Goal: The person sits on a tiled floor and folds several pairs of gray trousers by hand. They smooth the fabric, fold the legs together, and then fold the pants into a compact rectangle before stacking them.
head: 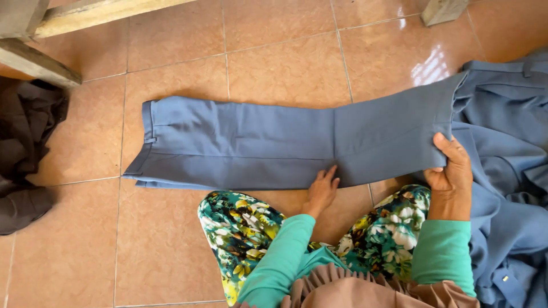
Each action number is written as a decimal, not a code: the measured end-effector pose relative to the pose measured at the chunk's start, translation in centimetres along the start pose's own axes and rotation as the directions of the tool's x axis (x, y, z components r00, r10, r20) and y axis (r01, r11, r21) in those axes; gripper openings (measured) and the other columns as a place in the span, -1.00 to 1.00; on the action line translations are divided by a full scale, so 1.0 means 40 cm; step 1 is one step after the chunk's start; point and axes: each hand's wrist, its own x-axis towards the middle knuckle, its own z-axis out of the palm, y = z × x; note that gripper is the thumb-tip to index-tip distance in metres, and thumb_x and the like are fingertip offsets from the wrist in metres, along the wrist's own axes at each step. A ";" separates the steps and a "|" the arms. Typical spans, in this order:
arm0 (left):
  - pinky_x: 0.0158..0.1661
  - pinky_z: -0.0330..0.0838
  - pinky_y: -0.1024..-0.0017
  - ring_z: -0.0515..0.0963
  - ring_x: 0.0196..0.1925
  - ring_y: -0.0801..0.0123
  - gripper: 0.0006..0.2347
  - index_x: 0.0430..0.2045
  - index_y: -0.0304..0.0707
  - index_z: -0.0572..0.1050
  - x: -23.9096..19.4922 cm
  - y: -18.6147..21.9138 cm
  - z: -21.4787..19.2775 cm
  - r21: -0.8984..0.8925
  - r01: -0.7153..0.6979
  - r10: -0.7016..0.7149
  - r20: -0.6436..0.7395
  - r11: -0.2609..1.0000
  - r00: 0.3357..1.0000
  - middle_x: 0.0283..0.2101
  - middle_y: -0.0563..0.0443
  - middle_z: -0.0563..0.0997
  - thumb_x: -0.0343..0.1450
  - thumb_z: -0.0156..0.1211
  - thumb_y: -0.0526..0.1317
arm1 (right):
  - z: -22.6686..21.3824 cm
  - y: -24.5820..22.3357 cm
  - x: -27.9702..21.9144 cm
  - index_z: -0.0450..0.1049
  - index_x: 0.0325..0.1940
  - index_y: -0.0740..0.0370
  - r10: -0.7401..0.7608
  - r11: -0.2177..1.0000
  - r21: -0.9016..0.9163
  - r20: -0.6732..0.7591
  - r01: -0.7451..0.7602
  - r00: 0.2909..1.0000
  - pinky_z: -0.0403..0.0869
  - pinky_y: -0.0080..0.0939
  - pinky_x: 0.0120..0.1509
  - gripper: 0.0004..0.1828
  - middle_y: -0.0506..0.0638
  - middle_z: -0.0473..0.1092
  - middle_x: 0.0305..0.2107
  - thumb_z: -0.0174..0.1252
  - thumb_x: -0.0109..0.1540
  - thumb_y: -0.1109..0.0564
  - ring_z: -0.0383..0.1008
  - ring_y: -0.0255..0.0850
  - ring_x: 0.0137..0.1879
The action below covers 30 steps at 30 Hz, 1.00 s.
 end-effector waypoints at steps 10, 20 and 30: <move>0.08 0.43 0.05 0.54 0.12 -0.05 -0.53 0.32 0.26 0.31 0.054 0.159 0.101 -0.185 0.080 0.000 0.397 0.979 0.918 0.07 -0.20 0.51 0.49 -0.11 0.19 | 0.197 0.059 0.014 0.50 -0.12 0.24 -0.070 0.977 -0.204 -0.045 0.059 0.997 0.20 -0.48 -0.79 -0.79 -0.12 0.31 -0.62 0.31 0.17 0.27 0.27 -0.42 -0.71; 0.44 -0.07 -0.12 0.13 0.50 -0.25 -0.15 0.46 -0.10 0.11 0.055 -0.214 -0.356 -0.927 0.350 -0.651 0.184 0.134 0.737 0.47 -0.45 0.13 0.39 -0.10 0.49 | 0.263 0.487 0.026 0.46 0.28 0.37 0.284 0.719 -0.693 0.364 0.055 0.887 0.66 -0.05 -0.13 -0.52 0.29 0.42 -0.13 0.24 0.25 0.29 0.61 0.05 -0.13; 0.12 0.50 0.15 0.63 0.11 -0.01 -0.63 0.14 -0.07 0.53 0.016 -0.296 -0.320 -0.354 0.384 -0.505 -0.369 0.852 0.780 -0.02 -0.33 0.65 0.41 0.24 -0.28 | -0.177 0.491 0.153 0.37 0.44 -0.05 -0.126 -0.105 -0.982 -0.142 -0.155 0.982 0.46 0.46 0.15 -0.39 0.11 0.29 0.20 0.24 0.31 -0.13 0.31 0.19 0.32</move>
